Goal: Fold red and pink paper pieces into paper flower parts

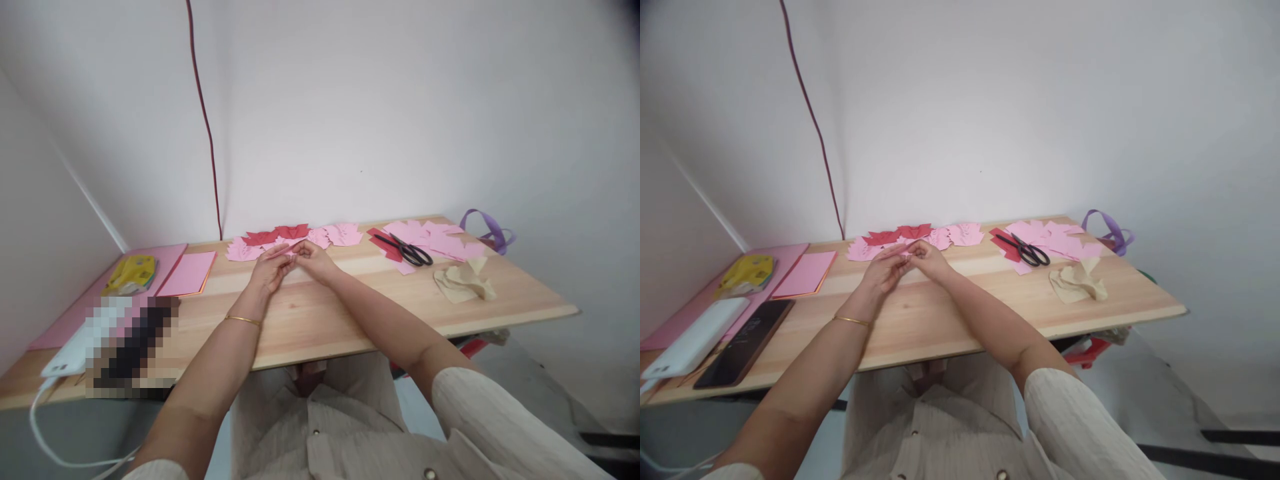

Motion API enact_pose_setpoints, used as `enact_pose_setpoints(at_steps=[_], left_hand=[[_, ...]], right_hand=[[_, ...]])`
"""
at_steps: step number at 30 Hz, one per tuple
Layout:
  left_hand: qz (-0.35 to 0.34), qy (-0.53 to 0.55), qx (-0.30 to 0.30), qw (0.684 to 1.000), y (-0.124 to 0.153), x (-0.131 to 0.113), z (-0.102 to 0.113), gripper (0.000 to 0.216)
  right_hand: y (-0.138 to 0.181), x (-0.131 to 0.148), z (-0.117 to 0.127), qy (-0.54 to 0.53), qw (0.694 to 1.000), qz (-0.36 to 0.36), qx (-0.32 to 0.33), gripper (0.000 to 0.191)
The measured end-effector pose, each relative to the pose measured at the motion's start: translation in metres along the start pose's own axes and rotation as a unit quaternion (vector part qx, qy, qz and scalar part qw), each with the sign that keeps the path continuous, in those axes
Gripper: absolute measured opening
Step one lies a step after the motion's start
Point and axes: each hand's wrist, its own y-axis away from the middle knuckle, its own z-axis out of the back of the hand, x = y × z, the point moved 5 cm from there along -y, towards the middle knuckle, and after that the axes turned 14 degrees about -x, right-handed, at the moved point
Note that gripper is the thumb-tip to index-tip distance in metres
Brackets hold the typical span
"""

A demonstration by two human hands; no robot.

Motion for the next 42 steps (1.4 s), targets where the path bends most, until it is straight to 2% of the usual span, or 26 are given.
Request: enact_pose_setpoints(at_steps=[9, 16, 24, 27, 32, 35, 37, 39, 42], left_hand=[[0.016, -0.043, -0.001, 0.999, 0.007, -0.004, -0.003, 0.036], [-0.022, -0.057, -0.001, 0.998, 0.004, -0.003, -0.002, 0.036], [-0.024, -0.07, 0.004, 0.997, -0.003, -0.002, 0.002, 0.023], [-0.021, -0.073, 0.0, 0.997, -0.003, -0.002, 0.003, 0.021], [-0.017, -0.074, 0.006, 0.997, 0.0, -0.001, 0.0, 0.026], [-0.003, -0.072, -0.01, 0.997, -0.001, -0.002, 0.002, 0.022], [0.027, -0.066, -0.048, 0.996, -0.004, -0.001, 0.007, 0.015], [0.071, -0.06, -0.088, 0.992, -0.007, 0.002, 0.012, 0.014], [0.117, -0.057, -0.107, 0.986, -0.008, 0.005, 0.015, 0.014]], right_hand=[[-0.002, -0.005, 0.003, -0.011, 1.0, -0.013, -0.02, 0.019], [0.0, -0.004, 0.003, 0.027, 0.999, -0.027, -0.037, 0.014], [0.002, -0.007, -0.003, -0.038, 0.997, -0.071, -0.001, 0.016], [0.001, -0.007, -0.001, -0.012, 0.997, -0.076, -0.012, 0.016], [0.001, -0.008, 0.002, 0.066, 0.994, -0.035, -0.079, 0.024], [0.0, -0.011, 0.0, 0.061, 0.996, -0.034, -0.062, 0.02], [-0.001, -0.006, 0.001, 0.06, 0.998, 0.002, -0.037, 0.015], [-0.002, 0.004, 0.005, 0.112, 0.989, 0.088, -0.024, 0.01], [-0.001, 0.022, 0.009, 0.252, 0.938, 0.239, -0.004, 0.01]])
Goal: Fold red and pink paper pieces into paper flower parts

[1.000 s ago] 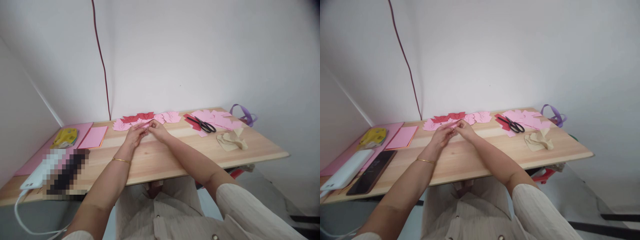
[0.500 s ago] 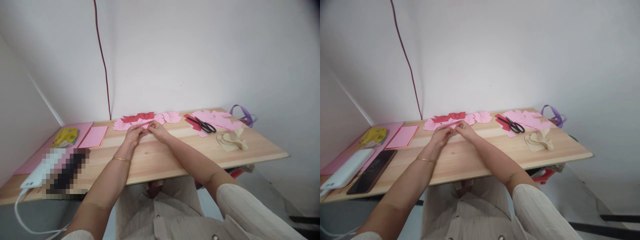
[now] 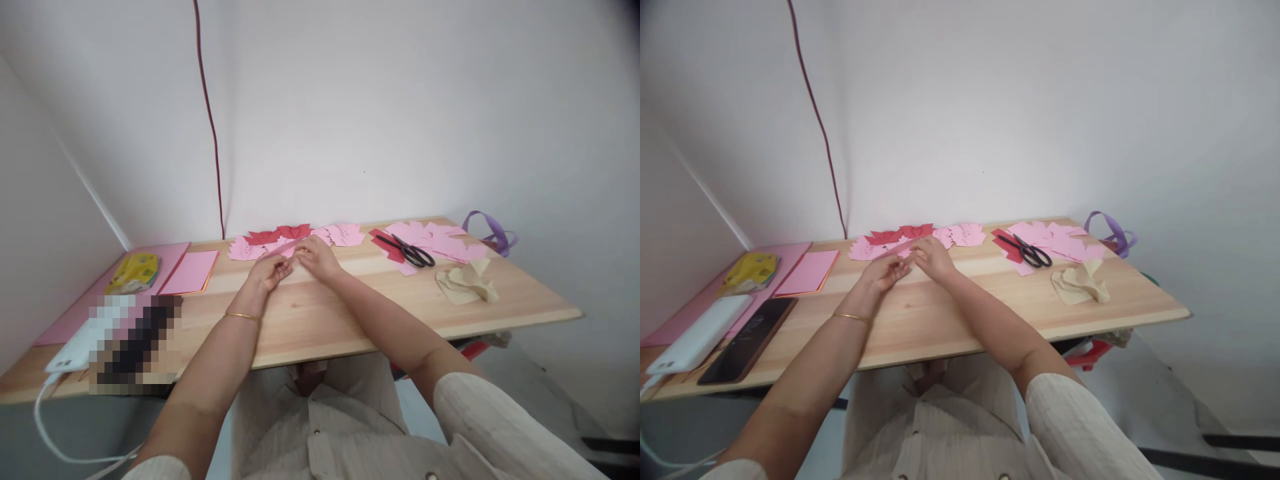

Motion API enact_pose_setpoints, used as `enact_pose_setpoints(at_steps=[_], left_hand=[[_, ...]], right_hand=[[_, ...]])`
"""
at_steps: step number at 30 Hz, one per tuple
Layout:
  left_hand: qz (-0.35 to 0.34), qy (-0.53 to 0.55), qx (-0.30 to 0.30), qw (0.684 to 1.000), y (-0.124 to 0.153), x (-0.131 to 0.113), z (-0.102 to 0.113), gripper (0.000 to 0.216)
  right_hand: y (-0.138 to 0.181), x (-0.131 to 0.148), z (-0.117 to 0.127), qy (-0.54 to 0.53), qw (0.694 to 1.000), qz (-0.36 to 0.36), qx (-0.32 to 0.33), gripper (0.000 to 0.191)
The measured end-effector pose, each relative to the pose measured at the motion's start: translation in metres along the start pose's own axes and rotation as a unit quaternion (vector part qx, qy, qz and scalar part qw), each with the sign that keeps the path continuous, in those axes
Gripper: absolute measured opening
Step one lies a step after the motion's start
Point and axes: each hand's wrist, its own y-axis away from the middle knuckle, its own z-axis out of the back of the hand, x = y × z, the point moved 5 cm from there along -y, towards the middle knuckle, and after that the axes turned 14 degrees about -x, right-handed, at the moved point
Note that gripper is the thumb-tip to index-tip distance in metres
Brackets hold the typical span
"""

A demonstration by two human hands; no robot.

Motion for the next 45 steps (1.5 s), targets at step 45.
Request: enact_pose_setpoints(at_steps=[45], left_hand=[[-0.157, -0.031, 0.144, 0.977, 0.03, -0.014, -0.018, 0.021]], right_hand=[[-0.002, 0.016, 0.001, 0.076, 0.997, 0.024, -0.004, 0.009]])
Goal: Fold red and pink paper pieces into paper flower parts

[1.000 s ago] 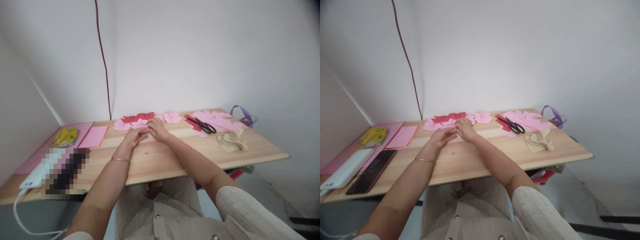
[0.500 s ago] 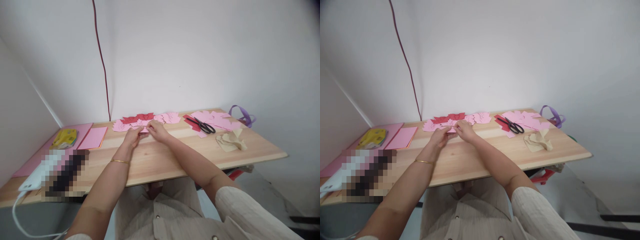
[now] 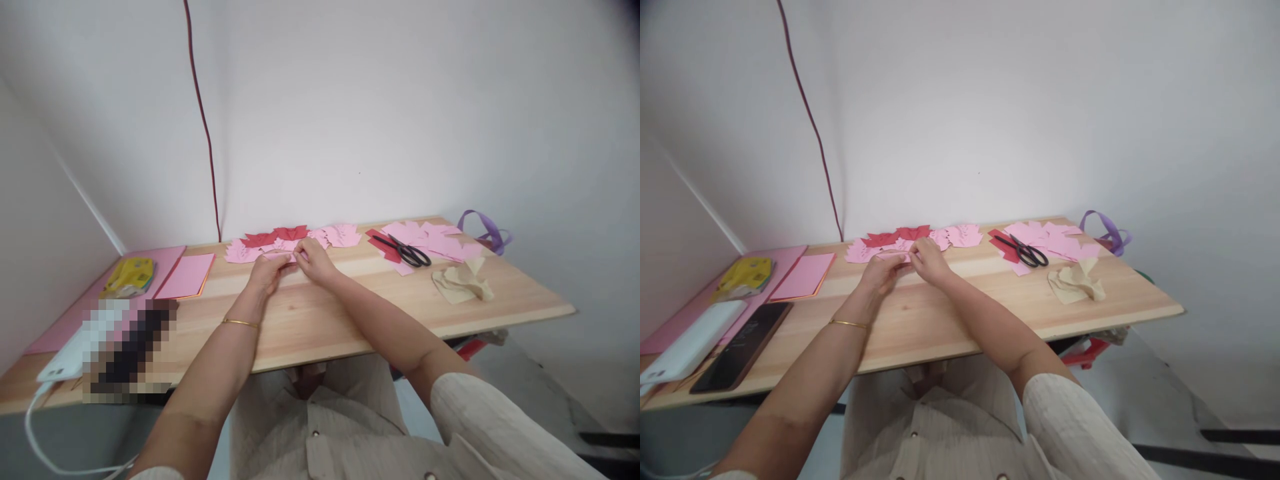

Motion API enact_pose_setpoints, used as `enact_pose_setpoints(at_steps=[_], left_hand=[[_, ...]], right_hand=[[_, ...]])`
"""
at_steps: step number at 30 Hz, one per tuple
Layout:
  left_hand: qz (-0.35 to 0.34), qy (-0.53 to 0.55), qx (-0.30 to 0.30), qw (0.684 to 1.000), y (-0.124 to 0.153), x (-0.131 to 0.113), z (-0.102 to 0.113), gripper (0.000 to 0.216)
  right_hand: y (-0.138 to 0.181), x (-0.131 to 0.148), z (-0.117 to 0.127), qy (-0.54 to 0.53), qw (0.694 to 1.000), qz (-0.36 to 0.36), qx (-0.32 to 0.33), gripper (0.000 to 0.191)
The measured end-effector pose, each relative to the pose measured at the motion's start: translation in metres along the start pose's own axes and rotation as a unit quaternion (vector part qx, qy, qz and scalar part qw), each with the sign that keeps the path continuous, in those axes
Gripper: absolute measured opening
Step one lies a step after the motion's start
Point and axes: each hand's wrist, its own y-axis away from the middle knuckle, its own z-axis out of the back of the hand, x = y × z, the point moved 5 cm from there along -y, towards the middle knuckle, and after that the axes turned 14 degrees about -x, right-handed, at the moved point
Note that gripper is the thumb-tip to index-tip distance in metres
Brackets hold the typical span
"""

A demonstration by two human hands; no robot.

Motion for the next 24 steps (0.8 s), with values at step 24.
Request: enact_pose_setpoints(at_steps=[24], left_hand=[[0.025, -0.029, -0.002, 0.999, -0.01, 0.011, 0.012, 0.023]], right_hand=[[0.004, -0.019, -0.004, -0.168, 0.966, -0.189, 0.058, 0.01]])
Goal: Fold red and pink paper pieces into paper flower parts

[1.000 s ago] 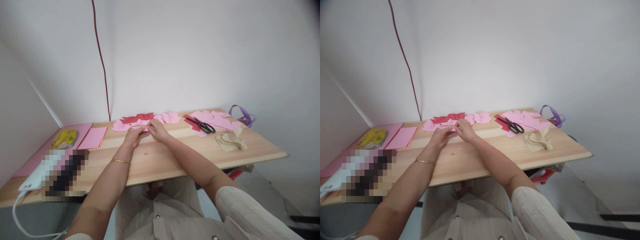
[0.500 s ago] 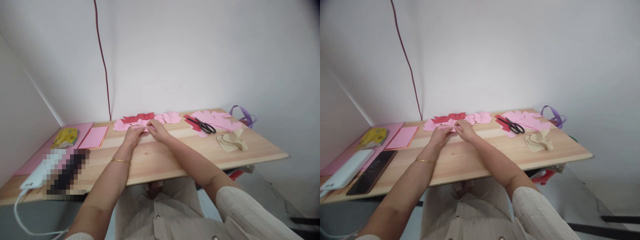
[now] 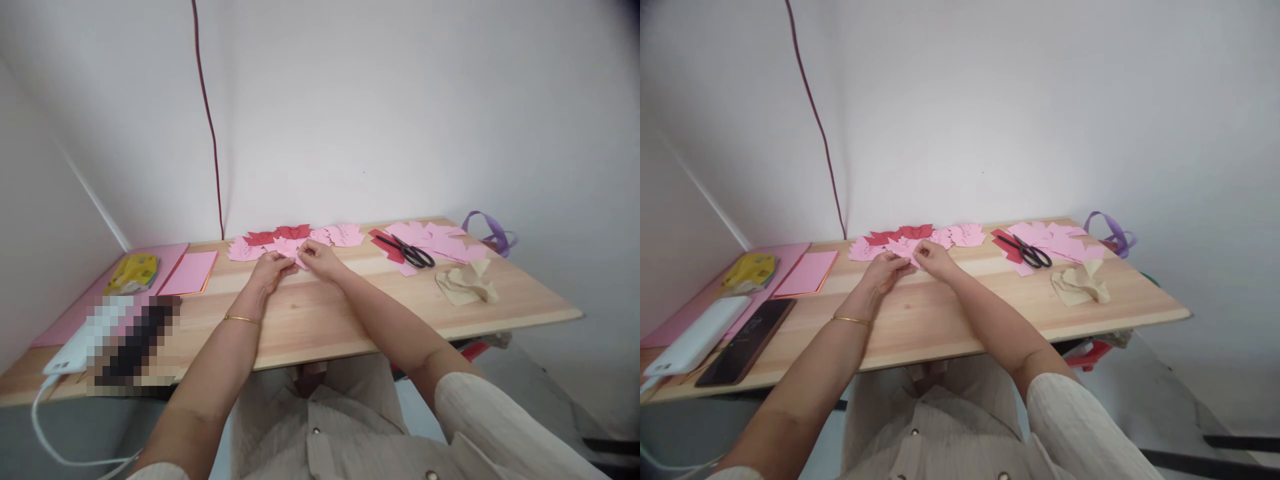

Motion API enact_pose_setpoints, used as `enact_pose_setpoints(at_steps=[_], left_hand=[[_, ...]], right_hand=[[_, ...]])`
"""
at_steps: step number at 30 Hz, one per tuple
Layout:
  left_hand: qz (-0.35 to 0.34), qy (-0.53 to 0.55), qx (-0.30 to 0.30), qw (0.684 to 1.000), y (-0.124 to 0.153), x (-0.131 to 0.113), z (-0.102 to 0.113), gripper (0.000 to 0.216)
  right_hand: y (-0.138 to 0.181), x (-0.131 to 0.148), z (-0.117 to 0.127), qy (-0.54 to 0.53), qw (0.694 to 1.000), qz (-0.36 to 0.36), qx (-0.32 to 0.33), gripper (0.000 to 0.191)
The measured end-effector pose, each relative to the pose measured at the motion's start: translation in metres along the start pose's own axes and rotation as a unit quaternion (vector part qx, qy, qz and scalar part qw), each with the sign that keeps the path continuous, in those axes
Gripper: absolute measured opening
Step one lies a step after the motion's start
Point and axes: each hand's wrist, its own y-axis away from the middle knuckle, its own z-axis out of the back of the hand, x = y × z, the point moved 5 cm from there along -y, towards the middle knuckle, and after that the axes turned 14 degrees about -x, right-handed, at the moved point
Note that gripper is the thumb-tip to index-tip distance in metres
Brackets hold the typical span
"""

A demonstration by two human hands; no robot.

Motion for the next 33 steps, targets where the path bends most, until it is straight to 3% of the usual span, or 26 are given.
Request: enact_pose_setpoints(at_steps=[9, 18, 23, 28, 33], left_hand=[[-0.026, -0.036, -0.033, 0.998, -0.007, 0.002, 0.006, 0.023], [-0.041, -0.086, 0.005, 0.995, 0.003, 0.001, -0.003, 0.027], [-0.069, -0.115, -0.033, 0.99, 0.005, 0.002, -0.006, 0.03], [-0.048, -0.074, -0.024, 0.996, 0.005, 0.003, -0.009, 0.032], [-0.051, -0.018, -0.055, 0.997, 0.004, -0.002, -0.003, 0.034]], right_hand=[[0.001, -0.013, -0.004, -0.049, 0.997, -0.04, 0.046, 0.018], [0.002, 0.001, 0.0, -0.026, 0.999, -0.014, 0.029, 0.021], [0.002, 0.005, -0.001, 0.003, 0.999, 0.028, 0.017, 0.019], [0.002, 0.006, 0.002, 0.028, 0.998, 0.053, 0.0, 0.017], [0.001, 0.004, 0.003, 0.012, 0.999, 0.038, 0.021, 0.02]])
